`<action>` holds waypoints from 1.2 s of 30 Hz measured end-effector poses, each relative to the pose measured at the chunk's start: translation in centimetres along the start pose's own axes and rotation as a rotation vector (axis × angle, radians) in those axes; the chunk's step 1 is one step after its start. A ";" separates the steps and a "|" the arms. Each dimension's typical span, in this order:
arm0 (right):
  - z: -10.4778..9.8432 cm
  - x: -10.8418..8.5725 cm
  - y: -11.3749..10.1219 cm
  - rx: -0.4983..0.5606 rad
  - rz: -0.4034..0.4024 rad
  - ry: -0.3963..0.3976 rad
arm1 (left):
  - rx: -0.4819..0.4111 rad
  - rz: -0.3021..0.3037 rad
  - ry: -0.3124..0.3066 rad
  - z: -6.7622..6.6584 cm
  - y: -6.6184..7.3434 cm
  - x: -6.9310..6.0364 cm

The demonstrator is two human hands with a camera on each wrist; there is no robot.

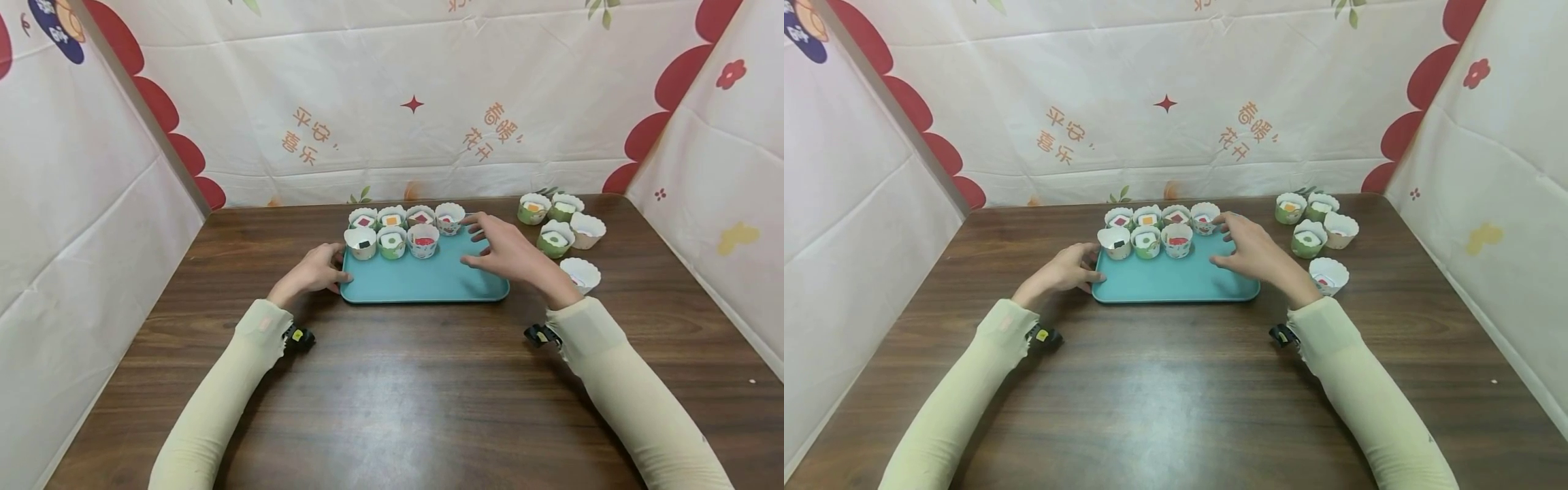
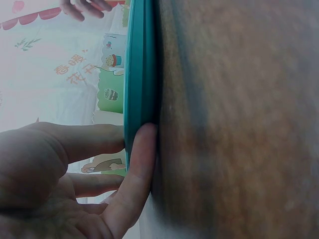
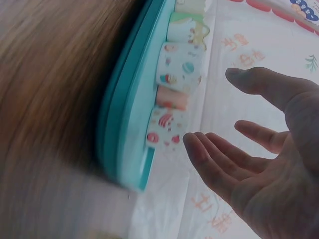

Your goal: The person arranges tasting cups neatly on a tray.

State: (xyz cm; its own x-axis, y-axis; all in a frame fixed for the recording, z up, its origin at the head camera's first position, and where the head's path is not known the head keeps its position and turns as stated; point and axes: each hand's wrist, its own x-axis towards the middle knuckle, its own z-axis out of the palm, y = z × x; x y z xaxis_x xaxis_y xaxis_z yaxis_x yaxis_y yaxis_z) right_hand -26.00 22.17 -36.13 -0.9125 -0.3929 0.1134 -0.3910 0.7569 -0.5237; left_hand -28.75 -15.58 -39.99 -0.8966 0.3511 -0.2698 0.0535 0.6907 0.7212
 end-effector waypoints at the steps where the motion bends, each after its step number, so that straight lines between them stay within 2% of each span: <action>1: -0.2 -0.3 0.2 -0.007 -0.003 0.003 | -0.001 -0.002 0.000 0.0 0.0 0.0; 18: -3.9 -4.5 3.9 -0.071 0.021 0.025 | 0.007 0.003 0.015 0.1 -0.1 -0.2; 29: -5.8 -6.2 5.9 -0.136 0.040 0.048 | -0.001 -0.001 0.015 0.1 -0.1 0.0; 32: -6.5 -6.6 6.5 -0.146 0.049 0.038 | 0.006 0.002 0.014 0.1 -0.1 0.0; 36: -7.5 -7.1 7.3 -0.142 0.115 -0.013 | 0.018 0.005 0.019 0.1 0.0 0.0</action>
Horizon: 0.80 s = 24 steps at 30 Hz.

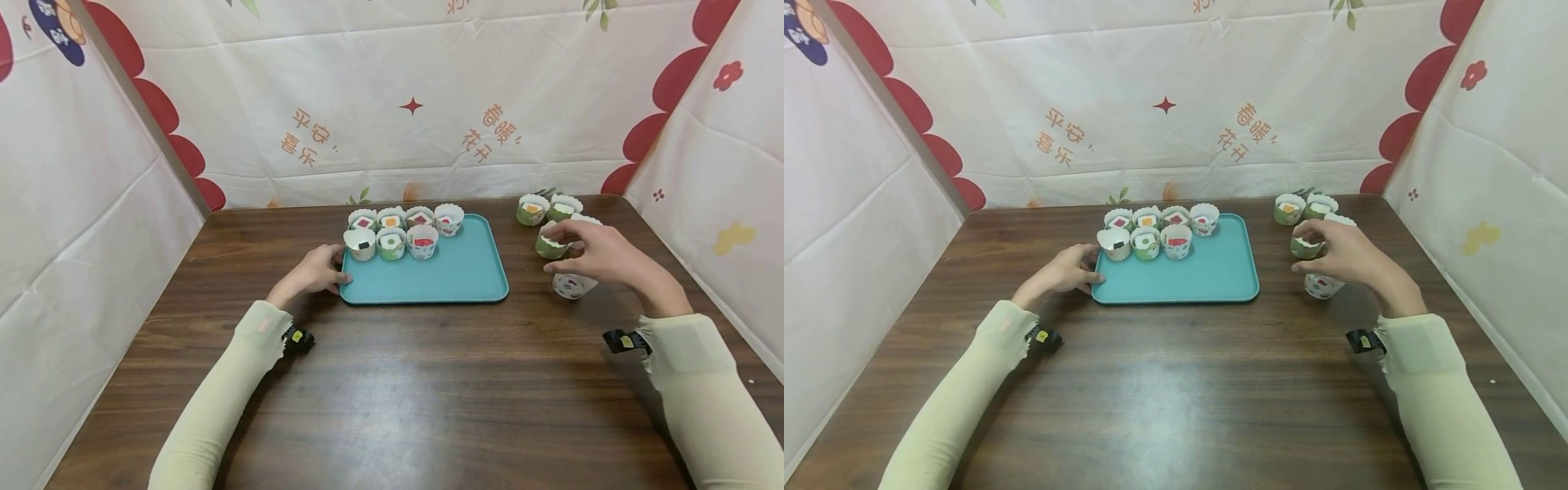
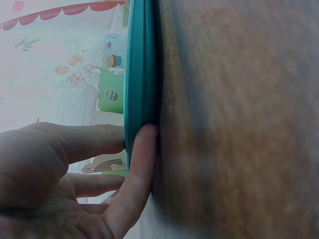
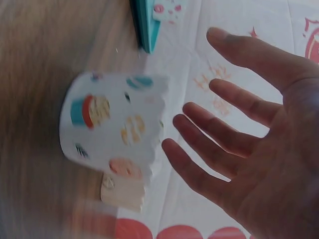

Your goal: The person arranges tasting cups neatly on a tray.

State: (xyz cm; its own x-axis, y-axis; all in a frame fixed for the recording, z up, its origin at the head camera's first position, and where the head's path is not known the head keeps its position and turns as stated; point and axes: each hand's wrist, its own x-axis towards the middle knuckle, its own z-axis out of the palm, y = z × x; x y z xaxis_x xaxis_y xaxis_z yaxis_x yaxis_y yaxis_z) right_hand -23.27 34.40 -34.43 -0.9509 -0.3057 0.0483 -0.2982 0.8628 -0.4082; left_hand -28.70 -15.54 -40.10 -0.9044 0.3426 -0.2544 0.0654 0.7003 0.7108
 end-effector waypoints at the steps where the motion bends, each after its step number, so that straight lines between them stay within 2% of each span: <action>1: -0.2 -0.1 0.2 0.001 0.021 -0.018 | 0.002 0.000 0.001 0.0 0.0 0.0; 5: -0.9 -0.5 1.3 -0.010 0.046 -0.071 | 0.001 0.000 -0.001 0.1 0.0 -0.1; 11: -1.2 -0.7 2.6 -0.037 0.039 -0.141 | 0.002 0.001 -0.004 0.0 0.1 -0.1; 17: -1.2 -1.1 3.4 0.010 0.062 -0.217 | 0.002 -0.002 -0.003 0.0 0.0 0.0; 24: -1.0 -1.4 4.2 0.058 0.029 -0.268 | 0.002 -0.001 -0.003 0.0 0.0 0.0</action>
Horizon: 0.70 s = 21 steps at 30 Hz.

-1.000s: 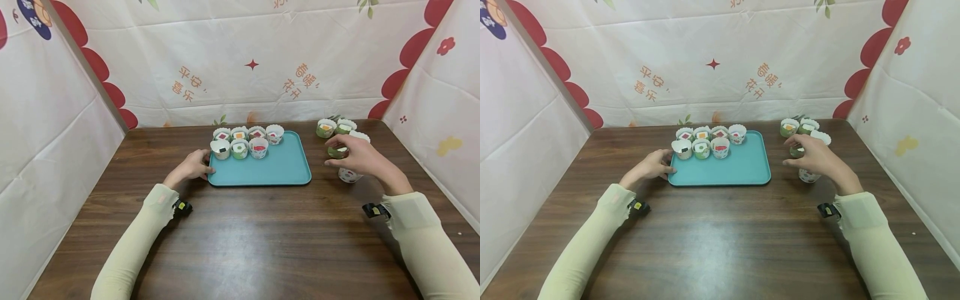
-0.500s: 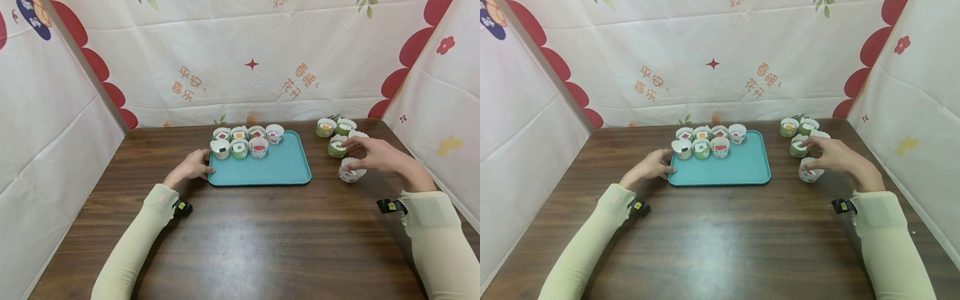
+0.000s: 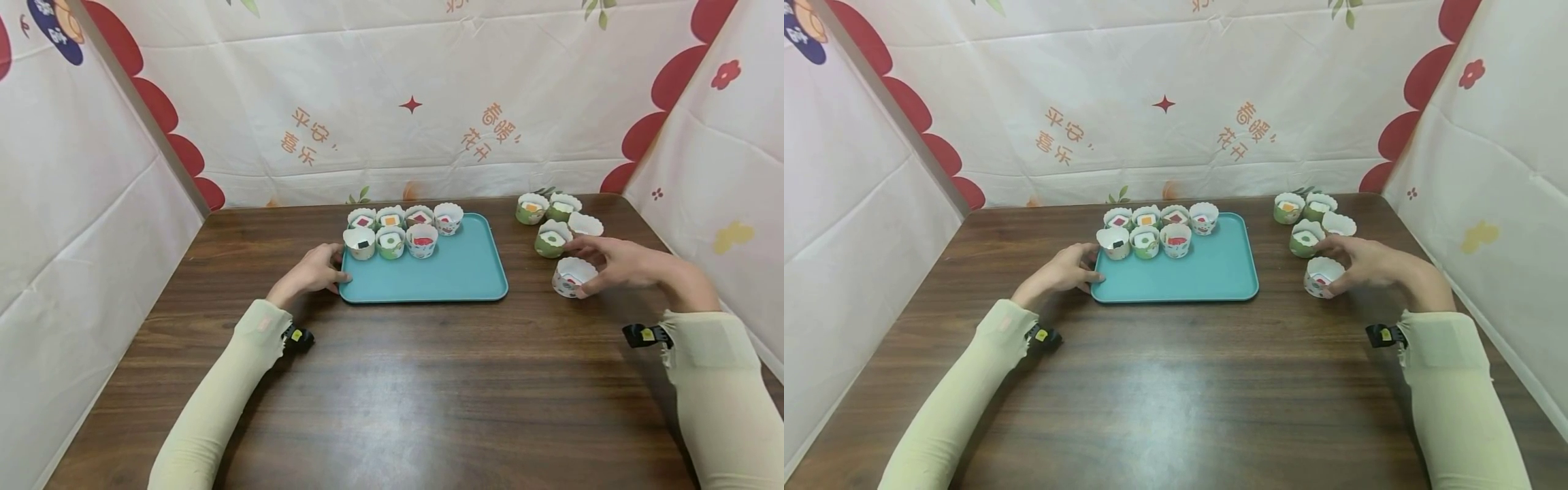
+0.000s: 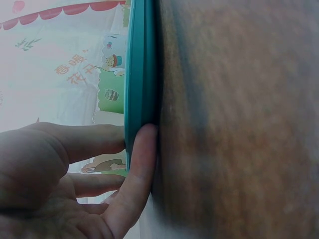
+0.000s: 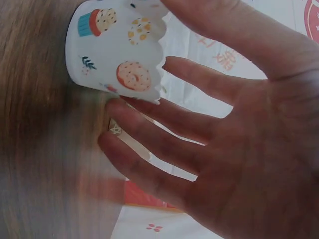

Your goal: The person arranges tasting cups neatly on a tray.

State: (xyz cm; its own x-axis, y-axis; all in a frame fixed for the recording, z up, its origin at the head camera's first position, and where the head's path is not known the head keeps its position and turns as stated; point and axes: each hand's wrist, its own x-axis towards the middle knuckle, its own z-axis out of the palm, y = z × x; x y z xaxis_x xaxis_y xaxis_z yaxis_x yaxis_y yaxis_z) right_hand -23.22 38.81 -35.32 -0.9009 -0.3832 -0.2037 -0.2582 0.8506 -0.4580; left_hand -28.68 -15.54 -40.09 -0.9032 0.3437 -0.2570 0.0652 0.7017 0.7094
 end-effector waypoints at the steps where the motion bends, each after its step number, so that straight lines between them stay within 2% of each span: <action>1: 0.0 0.0 0.1 0.003 -0.005 -0.007 | -0.001 -0.001 0.000 0.0 0.0 0.0; 6: 0.2 0.1 0.6 0.023 -0.015 -0.028 | -0.011 -0.007 -0.002 0.0 0.0 -0.1; 12: 0.6 0.3 1.2 0.035 -0.021 -0.009 | -0.008 0.000 -0.002 0.0 0.2 -0.1; 21: 0.5 0.3 1.2 -0.002 -0.016 -0.002 | -0.011 -0.008 -0.005 -0.1 0.0 0.0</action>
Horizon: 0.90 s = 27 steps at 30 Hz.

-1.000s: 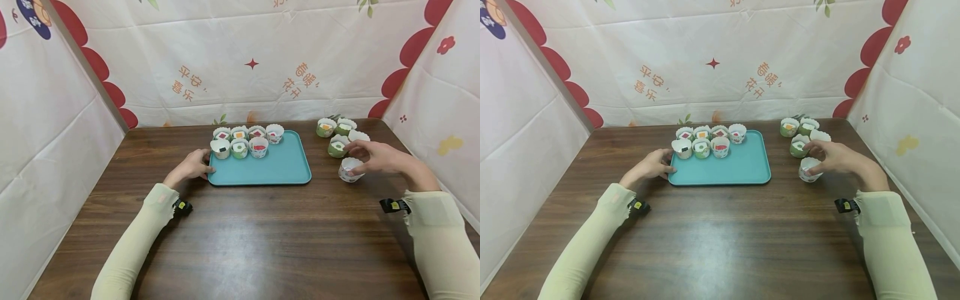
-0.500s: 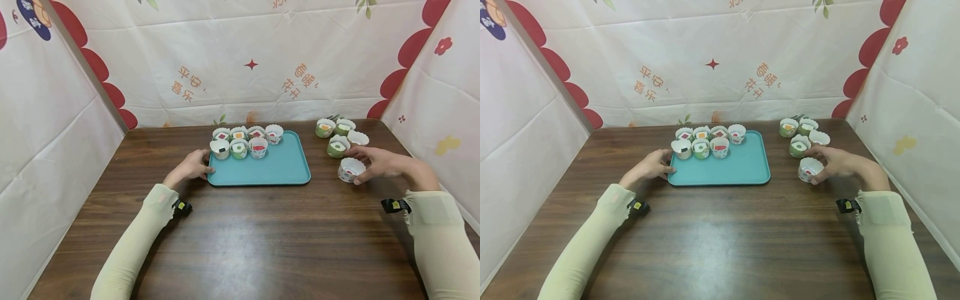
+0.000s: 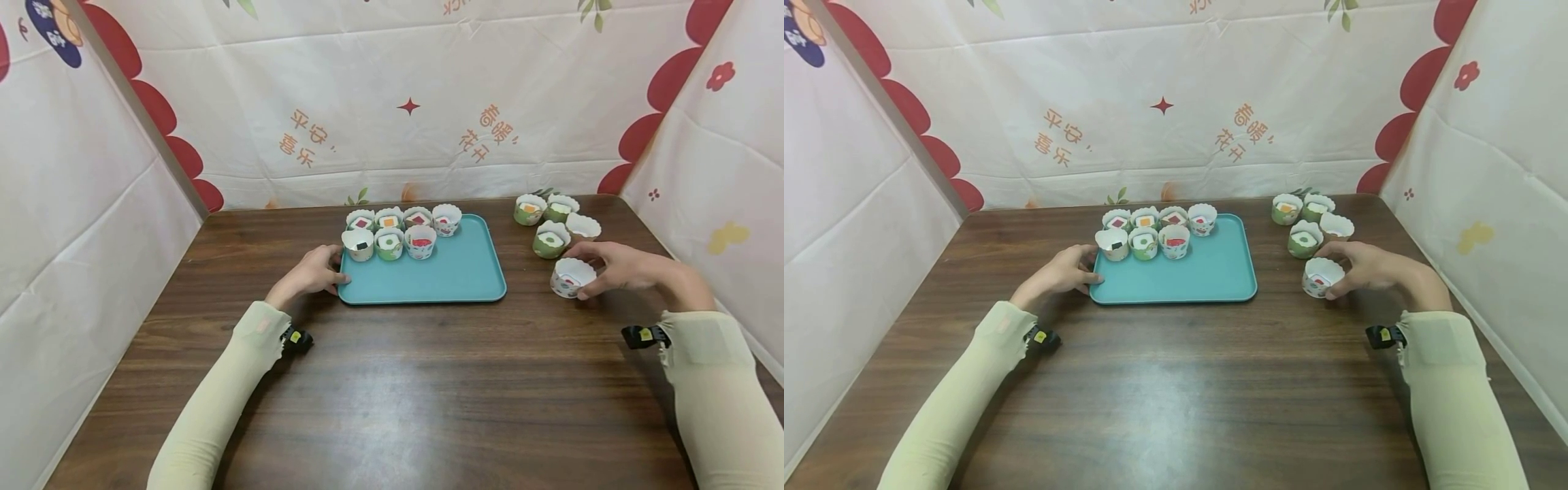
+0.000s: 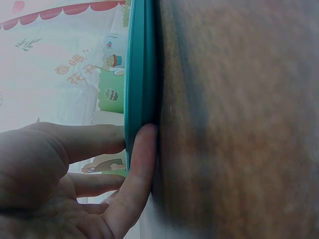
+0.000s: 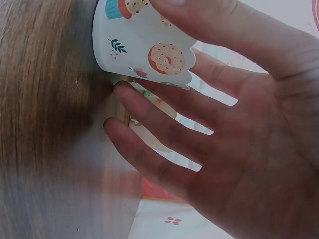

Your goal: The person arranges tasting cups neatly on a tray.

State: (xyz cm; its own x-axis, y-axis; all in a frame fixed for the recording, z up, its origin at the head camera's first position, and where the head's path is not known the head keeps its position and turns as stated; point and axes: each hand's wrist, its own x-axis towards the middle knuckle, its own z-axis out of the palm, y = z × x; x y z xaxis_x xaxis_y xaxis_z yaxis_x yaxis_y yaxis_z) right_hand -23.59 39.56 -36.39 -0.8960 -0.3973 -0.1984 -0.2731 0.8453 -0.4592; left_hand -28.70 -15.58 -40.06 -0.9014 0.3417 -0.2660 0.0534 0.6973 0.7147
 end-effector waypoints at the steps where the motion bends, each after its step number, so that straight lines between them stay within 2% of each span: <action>1: 0.0 0.0 0.0 -0.005 0.003 -0.002 | 0.001 0.000 0.001 0.0 0.0 0.0; 10: 0.0 0.0 0.3 0.005 -0.002 0.000 | -0.001 0.006 0.000 0.1 -0.1 0.0; 27: -0.1 -0.4 -0.1 0.067 -0.084 0.086 | 0.002 0.014 0.002 0.1 -0.2 -0.1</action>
State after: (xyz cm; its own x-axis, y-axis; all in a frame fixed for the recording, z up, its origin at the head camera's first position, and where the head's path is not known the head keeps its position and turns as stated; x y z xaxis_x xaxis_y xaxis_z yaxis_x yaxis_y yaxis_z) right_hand -23.23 39.70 -36.19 -0.8985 -0.4310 -0.0835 -0.3268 0.7836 -0.5283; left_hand -28.63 -15.66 -40.20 -0.9015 0.3502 -0.2544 0.0671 0.6937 0.7172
